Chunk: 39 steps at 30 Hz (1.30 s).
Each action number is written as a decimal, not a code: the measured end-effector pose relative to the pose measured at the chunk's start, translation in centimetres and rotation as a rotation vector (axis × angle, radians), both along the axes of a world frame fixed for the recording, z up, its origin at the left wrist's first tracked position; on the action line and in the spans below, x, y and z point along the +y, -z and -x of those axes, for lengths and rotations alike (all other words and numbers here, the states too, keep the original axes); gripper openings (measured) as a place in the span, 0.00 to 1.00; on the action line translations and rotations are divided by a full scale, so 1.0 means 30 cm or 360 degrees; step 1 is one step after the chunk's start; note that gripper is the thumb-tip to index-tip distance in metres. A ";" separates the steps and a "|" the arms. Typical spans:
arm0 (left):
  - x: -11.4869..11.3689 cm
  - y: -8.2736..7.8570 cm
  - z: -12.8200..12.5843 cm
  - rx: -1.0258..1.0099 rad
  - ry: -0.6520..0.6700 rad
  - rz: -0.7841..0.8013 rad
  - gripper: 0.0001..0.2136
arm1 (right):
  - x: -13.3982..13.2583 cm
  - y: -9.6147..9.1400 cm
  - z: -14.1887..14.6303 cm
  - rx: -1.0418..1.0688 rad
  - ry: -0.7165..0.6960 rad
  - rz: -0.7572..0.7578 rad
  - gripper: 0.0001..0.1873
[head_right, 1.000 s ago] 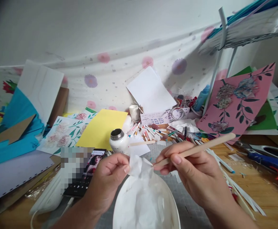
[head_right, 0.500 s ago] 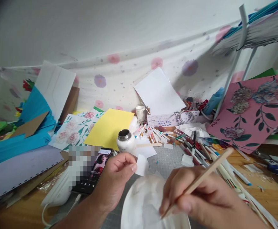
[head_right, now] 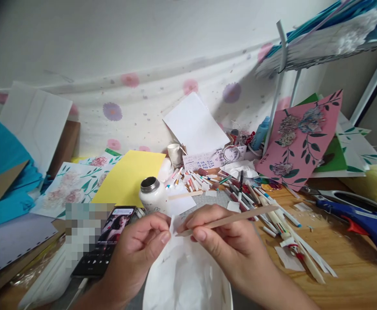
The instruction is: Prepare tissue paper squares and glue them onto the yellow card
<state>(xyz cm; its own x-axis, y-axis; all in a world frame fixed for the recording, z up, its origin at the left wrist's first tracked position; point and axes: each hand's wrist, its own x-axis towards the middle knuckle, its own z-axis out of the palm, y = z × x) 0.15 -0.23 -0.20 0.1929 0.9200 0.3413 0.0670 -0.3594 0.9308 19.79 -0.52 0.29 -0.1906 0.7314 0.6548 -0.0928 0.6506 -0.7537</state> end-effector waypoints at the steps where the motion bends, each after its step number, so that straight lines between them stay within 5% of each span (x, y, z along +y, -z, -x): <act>1: 0.000 0.001 -0.001 0.0007 0.0003 -0.0023 0.06 | 0.000 0.005 0.005 0.0005 0.0003 0.0009 0.08; 17: 0.003 0.001 -0.004 0.0263 -0.0157 -0.0532 0.07 | -0.004 0.008 0.019 -0.0077 0.0054 -0.0217 0.06; 21: 0.000 0.007 0.003 0.0198 -0.0056 -0.0404 0.05 | -0.004 0.012 0.019 -0.0056 0.0074 -0.0172 0.07; 29: 0.002 0.028 0.014 -0.0209 0.0166 0.0242 0.08 | -0.002 0.007 0.018 -0.0055 -0.0022 -0.0159 0.08; 39: 0.001 0.020 0.013 -0.0172 0.0119 0.0393 0.07 | -0.005 -0.016 0.017 -0.0306 -0.0066 -0.0340 0.09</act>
<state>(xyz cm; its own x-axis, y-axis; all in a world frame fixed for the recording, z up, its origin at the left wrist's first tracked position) -0.24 -0.19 -0.78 0.2382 0.9624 0.1306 -0.0553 -0.1208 0.9911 19.30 -0.66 0.77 -0.3531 0.5697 0.7421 0.0085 0.7951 -0.6064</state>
